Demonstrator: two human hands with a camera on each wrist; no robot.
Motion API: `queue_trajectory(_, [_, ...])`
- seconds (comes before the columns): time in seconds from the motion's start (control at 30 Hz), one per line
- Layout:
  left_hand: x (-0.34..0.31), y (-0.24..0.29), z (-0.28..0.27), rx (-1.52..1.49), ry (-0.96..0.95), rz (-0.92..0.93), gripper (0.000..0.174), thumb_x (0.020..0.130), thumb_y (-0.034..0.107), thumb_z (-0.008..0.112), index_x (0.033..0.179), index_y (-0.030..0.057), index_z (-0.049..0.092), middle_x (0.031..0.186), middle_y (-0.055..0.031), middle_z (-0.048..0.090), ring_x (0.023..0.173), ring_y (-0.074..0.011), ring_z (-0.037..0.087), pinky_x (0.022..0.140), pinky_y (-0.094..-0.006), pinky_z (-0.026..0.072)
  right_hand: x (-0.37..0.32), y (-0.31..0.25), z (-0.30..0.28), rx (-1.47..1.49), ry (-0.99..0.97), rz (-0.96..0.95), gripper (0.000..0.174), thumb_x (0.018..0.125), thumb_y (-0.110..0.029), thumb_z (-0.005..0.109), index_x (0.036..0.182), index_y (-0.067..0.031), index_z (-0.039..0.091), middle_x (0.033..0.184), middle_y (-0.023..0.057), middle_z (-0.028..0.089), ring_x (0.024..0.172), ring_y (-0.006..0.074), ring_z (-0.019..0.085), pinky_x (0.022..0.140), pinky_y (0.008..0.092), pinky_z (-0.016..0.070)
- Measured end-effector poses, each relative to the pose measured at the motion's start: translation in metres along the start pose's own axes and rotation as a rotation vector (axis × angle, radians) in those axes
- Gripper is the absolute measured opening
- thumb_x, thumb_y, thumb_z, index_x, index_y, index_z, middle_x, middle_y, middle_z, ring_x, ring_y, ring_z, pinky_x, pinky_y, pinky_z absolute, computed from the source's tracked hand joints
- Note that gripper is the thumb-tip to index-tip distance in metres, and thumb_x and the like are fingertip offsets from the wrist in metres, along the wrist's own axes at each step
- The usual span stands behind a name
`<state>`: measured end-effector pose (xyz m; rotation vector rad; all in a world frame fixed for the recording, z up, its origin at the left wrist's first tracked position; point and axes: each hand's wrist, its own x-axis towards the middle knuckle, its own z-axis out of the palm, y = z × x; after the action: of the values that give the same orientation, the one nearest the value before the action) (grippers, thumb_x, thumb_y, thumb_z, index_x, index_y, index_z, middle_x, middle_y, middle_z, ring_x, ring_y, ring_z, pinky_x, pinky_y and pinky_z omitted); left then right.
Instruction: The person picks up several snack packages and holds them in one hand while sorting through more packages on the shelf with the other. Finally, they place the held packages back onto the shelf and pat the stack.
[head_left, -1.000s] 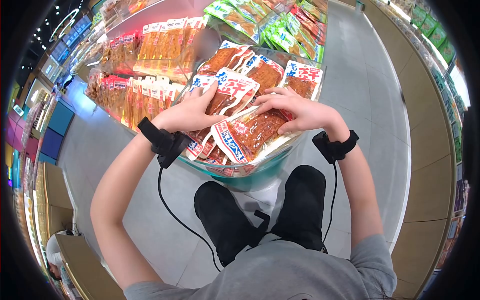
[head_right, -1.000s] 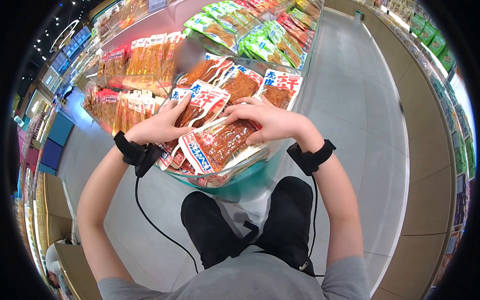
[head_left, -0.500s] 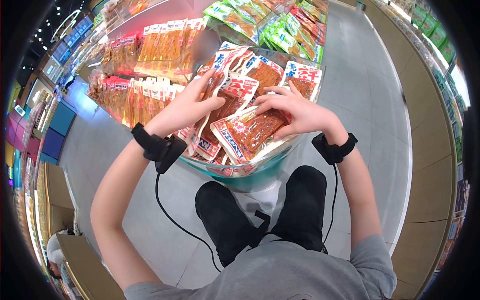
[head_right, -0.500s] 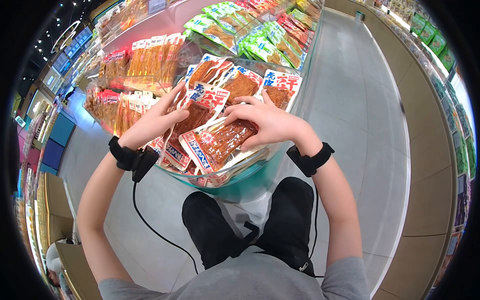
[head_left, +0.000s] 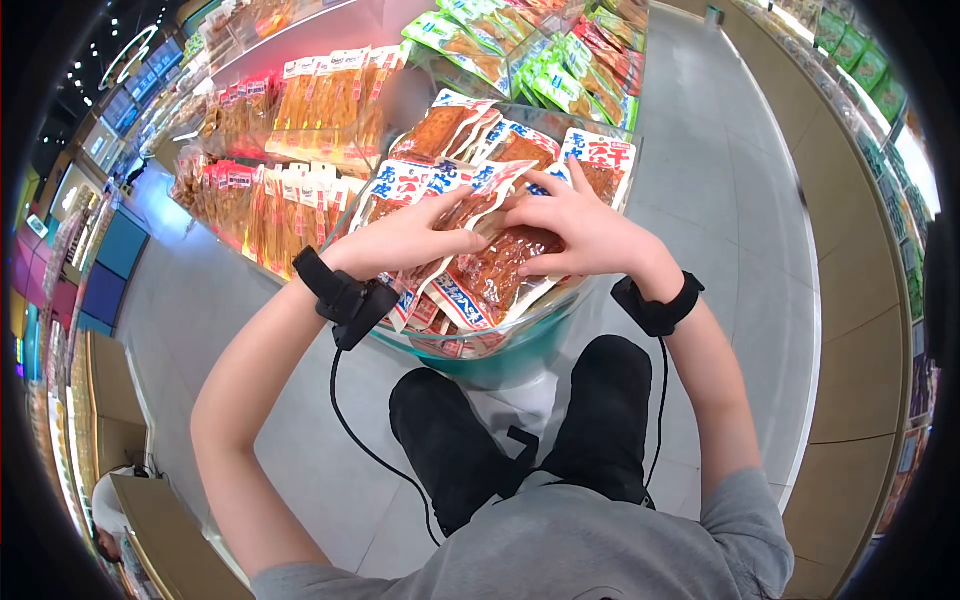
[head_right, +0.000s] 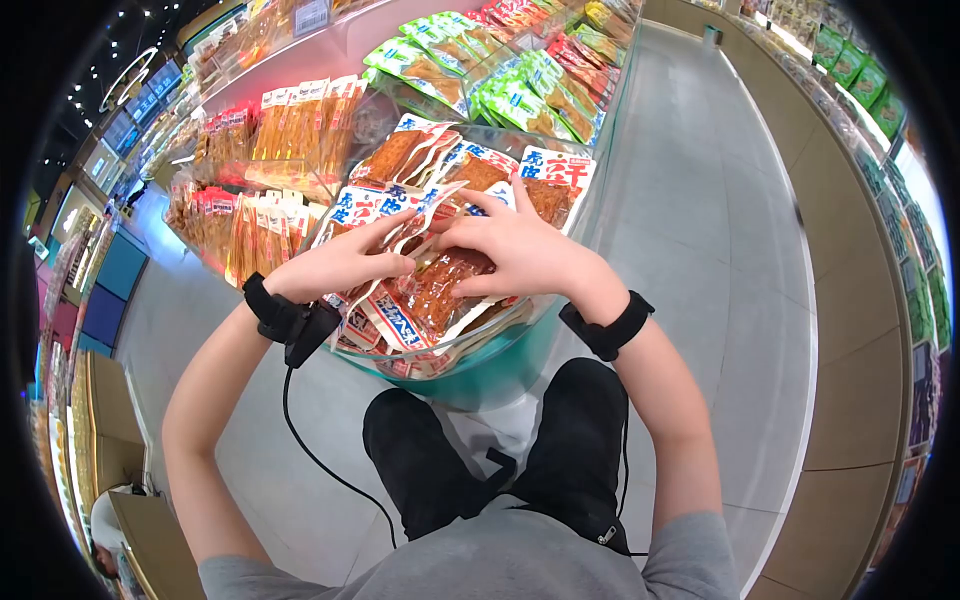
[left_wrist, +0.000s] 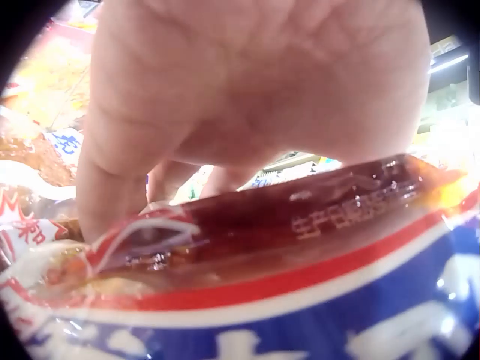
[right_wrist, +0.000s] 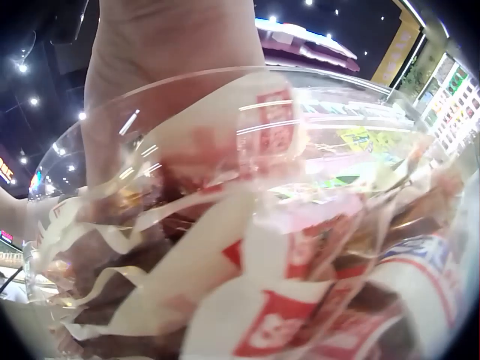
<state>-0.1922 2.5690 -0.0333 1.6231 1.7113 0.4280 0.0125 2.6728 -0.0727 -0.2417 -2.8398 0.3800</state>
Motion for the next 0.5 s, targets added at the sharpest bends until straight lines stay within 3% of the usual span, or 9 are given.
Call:
queue_trajectory(0.07, [-0.002, 0.000, -0.002, -0.053, -0.010, 0.043, 0.066, 0.081, 0.025, 0.055, 0.135, 0.0015, 0.024, 0.113, -0.0128, 0.049, 0.099, -0.0149, 0.047, 0.085, -0.0251, 0.0377, 0.001, -0.002, 0.003, -0.043, 0.040, -0.038, 0.041, 0.075, -0.035, 0.061, 0.110, -0.0172, 0.052, 0.124, -0.0001, 0.048, 0.127, 0.0307, 0.026, 0.099, 0.0639, 0.0037])
queue_trajectory(0.13, [-0.011, 0.009, -0.008, -0.123, 0.003, -0.028, 0.065, 0.083, 0.024, 0.055, 0.135, 0.0020, 0.023, 0.116, -0.0115, 0.048, 0.101, -0.0138, 0.047, 0.087, -0.0248, 0.0371, 0.001, 0.003, 0.010, -0.055, 0.097, -0.089, 0.041, 0.075, -0.036, 0.060, 0.111, -0.0173, 0.052, 0.125, 0.0000, 0.047, 0.128, 0.0308, 0.023, 0.099, 0.0636, 0.0058])
queue_trajectory(0.2, [-0.015, 0.004, -0.014, -0.177, 0.041, -0.018, 0.064, 0.083, 0.023, 0.055, 0.135, 0.0018, 0.023, 0.123, -0.0109, 0.044, 0.109, -0.0138, 0.043, 0.091, -0.0249, 0.0340, 0.001, 0.005, 0.011, 0.176, 0.030, -0.008, 0.042, 0.075, -0.037, 0.060, 0.111, -0.0177, 0.052, 0.126, 0.0002, 0.046, 0.128, 0.0312, 0.024, 0.099, 0.0634, 0.0073])
queue_trajectory(0.27, [-0.019, -0.002, -0.021, -0.258, 0.158, 0.023, 0.064, 0.084, 0.023, 0.054, 0.135, 0.0009, 0.023, 0.130, -0.0109, 0.037, 0.115, -0.0146, 0.038, 0.096, -0.0261, 0.0298, 0.001, 0.009, 0.014, 0.189, 0.042, -0.043, 0.042, 0.074, -0.038, 0.060, 0.111, -0.0176, 0.053, 0.127, 0.0003, 0.046, 0.128, 0.0315, 0.024, 0.099, 0.0635, 0.0074])
queue_trajectory(0.33, [-0.021, -0.005, -0.025, -0.328, 0.140, -0.001, 0.065, 0.084, 0.023, 0.054, 0.135, 0.0003, 0.022, 0.132, -0.0110, 0.034, 0.117, -0.0151, 0.036, 0.098, -0.0274, 0.0278, 0.000, 0.009, 0.015, 0.203, 0.055, -0.077, 0.043, 0.074, -0.039, 0.061, 0.110, -0.0175, 0.054, 0.127, 0.0004, 0.045, 0.128, 0.0318, 0.024, 0.099, 0.0635, 0.0075])
queue_trajectory(0.43, [-0.022, -0.012, -0.027, -0.264, 0.231, -0.005, 0.066, 0.082, 0.022, 0.056, 0.135, 0.0010, 0.023, 0.133, -0.0124, 0.034, 0.120, -0.0173, 0.034, 0.099, -0.0279, 0.0267, -0.002, -0.001, 0.012, 0.012, 0.109, -0.085, 0.043, 0.074, -0.041, 0.061, 0.108, -0.0164, 0.056, 0.128, 0.0009, 0.045, 0.126, 0.0307, 0.027, 0.100, 0.0622, 0.0087])
queue_trajectory(0.5, [-0.027, -0.007, -0.027, -0.188, 0.245, -0.015, 0.068, 0.080, 0.023, 0.058, 0.135, 0.0016, 0.023, 0.134, -0.0131, 0.033, 0.122, -0.0183, 0.032, 0.099, -0.0287, 0.0260, -0.003, -0.004, 0.011, -0.042, 0.187, -0.107, 0.039, 0.073, -0.031, 0.064, 0.108, -0.0148, 0.056, 0.127, 0.0023, 0.045, 0.125, 0.0310, 0.030, 0.099, 0.0602, 0.0120])
